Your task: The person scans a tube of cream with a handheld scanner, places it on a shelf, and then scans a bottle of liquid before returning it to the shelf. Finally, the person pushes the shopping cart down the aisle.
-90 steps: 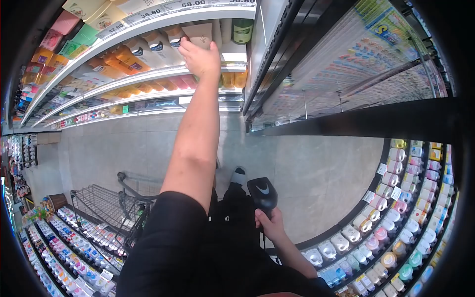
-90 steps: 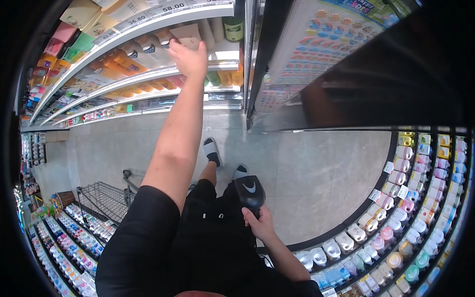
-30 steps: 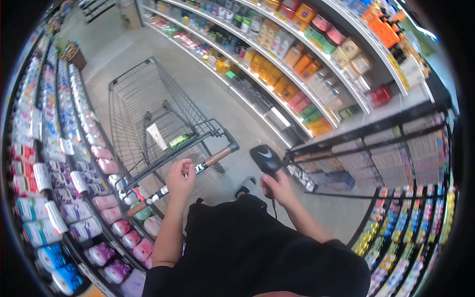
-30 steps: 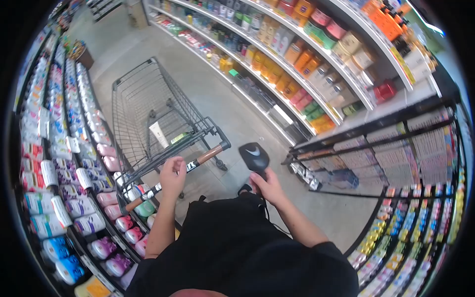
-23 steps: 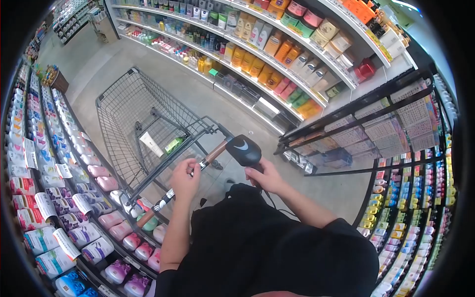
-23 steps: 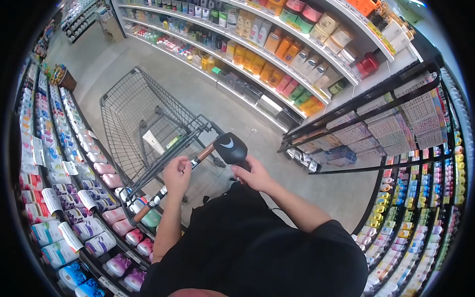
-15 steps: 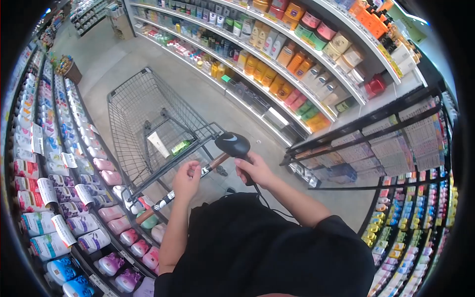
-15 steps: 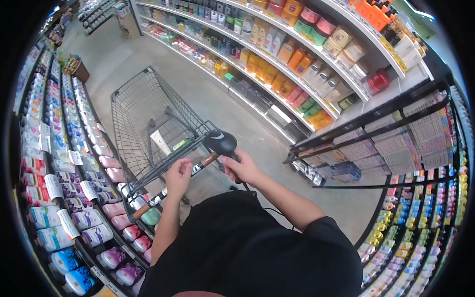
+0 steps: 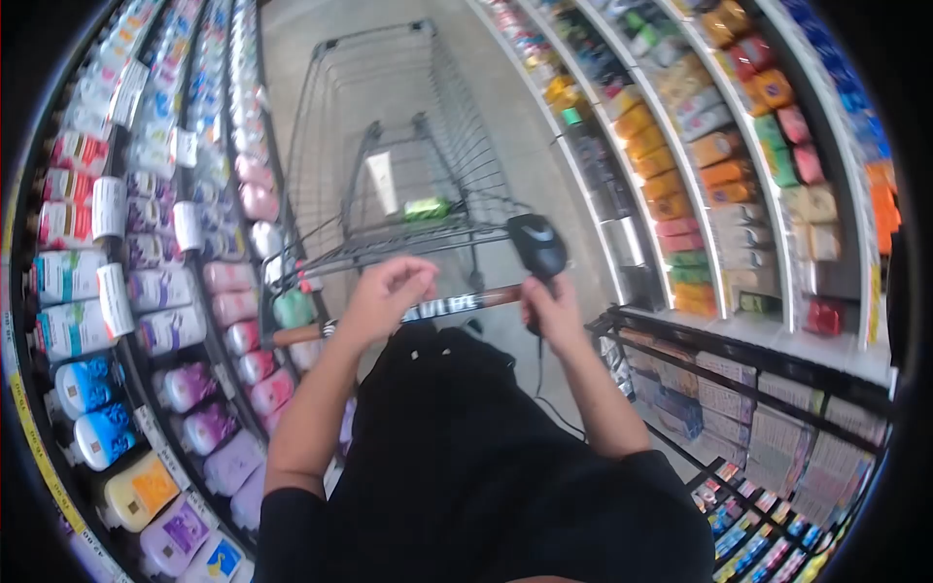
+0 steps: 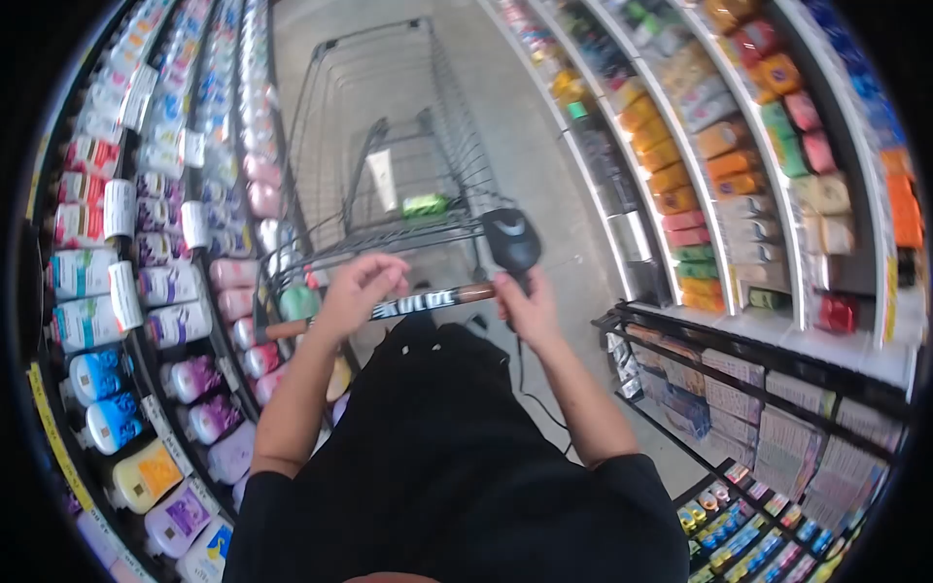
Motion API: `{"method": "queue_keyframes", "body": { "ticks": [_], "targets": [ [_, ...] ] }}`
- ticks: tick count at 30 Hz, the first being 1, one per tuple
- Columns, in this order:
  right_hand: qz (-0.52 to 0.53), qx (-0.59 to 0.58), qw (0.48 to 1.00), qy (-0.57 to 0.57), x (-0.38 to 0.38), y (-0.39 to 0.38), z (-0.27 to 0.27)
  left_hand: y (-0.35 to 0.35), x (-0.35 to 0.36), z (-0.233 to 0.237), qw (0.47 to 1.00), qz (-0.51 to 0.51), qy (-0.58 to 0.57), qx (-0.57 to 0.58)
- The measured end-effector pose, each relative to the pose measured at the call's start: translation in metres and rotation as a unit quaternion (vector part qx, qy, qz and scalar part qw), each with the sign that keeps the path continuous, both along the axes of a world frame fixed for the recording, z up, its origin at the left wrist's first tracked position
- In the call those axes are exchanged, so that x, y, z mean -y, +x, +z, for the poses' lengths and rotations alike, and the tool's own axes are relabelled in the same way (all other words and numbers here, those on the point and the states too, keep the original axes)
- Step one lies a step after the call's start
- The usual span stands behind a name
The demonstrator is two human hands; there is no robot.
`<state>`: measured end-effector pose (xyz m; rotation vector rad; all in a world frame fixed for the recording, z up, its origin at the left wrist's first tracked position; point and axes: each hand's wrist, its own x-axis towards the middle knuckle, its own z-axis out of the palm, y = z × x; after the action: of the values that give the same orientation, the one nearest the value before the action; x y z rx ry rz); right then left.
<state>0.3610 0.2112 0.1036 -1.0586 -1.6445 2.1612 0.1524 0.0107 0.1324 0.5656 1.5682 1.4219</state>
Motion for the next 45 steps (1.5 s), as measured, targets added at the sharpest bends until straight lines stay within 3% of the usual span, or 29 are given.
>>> {"method": "queue_keyframes", "body": {
  "ticks": [4,6,8,9,11,14,15,19,20,21,22,23,24,25,26,27,29,33,35,36,37,39,42,43,45],
  "targets": [
    [-0.018,0.015,0.999,0.034,0.0,-0.015,0.011,-0.099,-0.004,-0.002,0.987,0.062,-0.05,-0.136],
    [-0.058,0.045,0.997,0.018,0.004,-0.022,0.022,-0.153,-0.016,-0.057,0.954,0.041,-0.164,-0.247],
    [-0.082,0.072,0.994,0.012,0.007,-0.029,0.032,-0.19,-0.034,-0.117,0.921,-0.05,-0.276,-0.27],
    [-0.087,0.064,0.994,0.034,0.007,-0.031,0.034,-0.204,-0.047,-0.14,0.923,-0.055,-0.275,-0.265],
    [-0.094,0.059,0.992,0.061,0.01,-0.04,0.032,-0.227,-0.075,-0.184,0.836,-0.204,-0.428,-0.275],
    [-0.106,0.126,0.983,0.082,0.016,-0.051,0.025,-0.253,-0.101,-0.255,0.812,-0.144,-0.495,-0.274],
    [-0.117,0.152,0.978,0.083,0.017,-0.053,0.026,-0.261,-0.109,-0.279,0.815,-0.148,-0.492,-0.27],
    [-0.12,0.128,0.982,0.071,0.015,-0.058,0.03,-0.277,-0.112,-0.384,0.822,-0.008,-0.533,-0.201],
    [-0.139,0.096,0.985,0.034,0.016,-0.056,0.031,-0.281,-0.102,-0.445,0.797,0.004,-0.551,-0.247],
    [-0.133,0.129,0.983,0.007,0.018,-0.055,0.034,-0.284,-0.098,-0.475,0.821,-0.02,-0.522,-0.23],
    [-0.112,0.173,0.979,0.002,0.019,-0.05,0.037,-0.288,-0.1,-0.472,0.813,-0.087,-0.516,-0.256],
    [-0.048,0.231,0.971,-0.032,0.013,-0.056,0.046,-0.286,-0.099,-0.499,0.843,-0.042,-0.474,-0.249],
    [-0.04,0.216,0.975,0.021,0.016,-0.051,0.041,-0.285,-0.116,-0.482,0.842,-0.015,-0.501,-0.198],
    [-0.102,0.155,0.981,-0.055,0.02,-0.053,0.04,-0.286,-0.117,-0.502,0.868,0.023,-0.459,-0.188],
    [-0.092,0.136,0.986,0.016,0.016,-0.056,0.042,-0.296,-0.118,-0.528,0.803,-0.06,-0.53,-0.268],
    [-0.065,0.137,0.984,0.092,0.015,-0.055,0.04,-0.315,-0.105,-0.602,0.761,-0.116,-0.538,-0.343],
    [-0.076,0.134,0.986,0.06,0.014,-0.056,0.043,-0.279,-0.131,-0.492,0.808,0.043,-0.538,-0.234],
    [-0.099,0.086,0.991,0.021,0.022,-0.058,0.037,-0.305,-0.104,-0.506,0.81,0.06,-0.515,-0.274],
    [-0.097,0.068,0.991,0.069,0.026,-0.059,0.031,-0.334,-0.086,-0.516,0.889,-0.017,-0.396,-0.232],
    [-0.115,0.066,0.99,0.046,0.03,-0.06,0.027,-0.328,-0.085,-0.504,0.847,0.036,-0.428,-0.313],
    [-0.119,0.05,0.99,0.049,0.032,-0.062,0.026,-0.343,-0.083,-0.496,0.873,-0.014,-0.403,-0.273],
    [-0.133,0.062,0.987,0.066,0.027,-0.065,0.029,-0.338,-0.085,-0.428,0.918,0.032,-0.338,-0.205],
    [-0.126,0.054,0.98,0.143,0.023,-0.068,0.023,-0.344,-0.087,-0.371,0.957,0.088,-0.263,-0.079],
    [-0.124,0.069,0.977,0.157,0.024,-0.068,0.023,-0.345,-0.087,-0.348,0.959,0.084,-0.255,-0.096],
    [-0.133,0.038,0.964,0.226,0.023,-0.068,0.015,-0.322,-0.095,-0.278,0.979,0.128,-0.133,0.085]
  ]
}}
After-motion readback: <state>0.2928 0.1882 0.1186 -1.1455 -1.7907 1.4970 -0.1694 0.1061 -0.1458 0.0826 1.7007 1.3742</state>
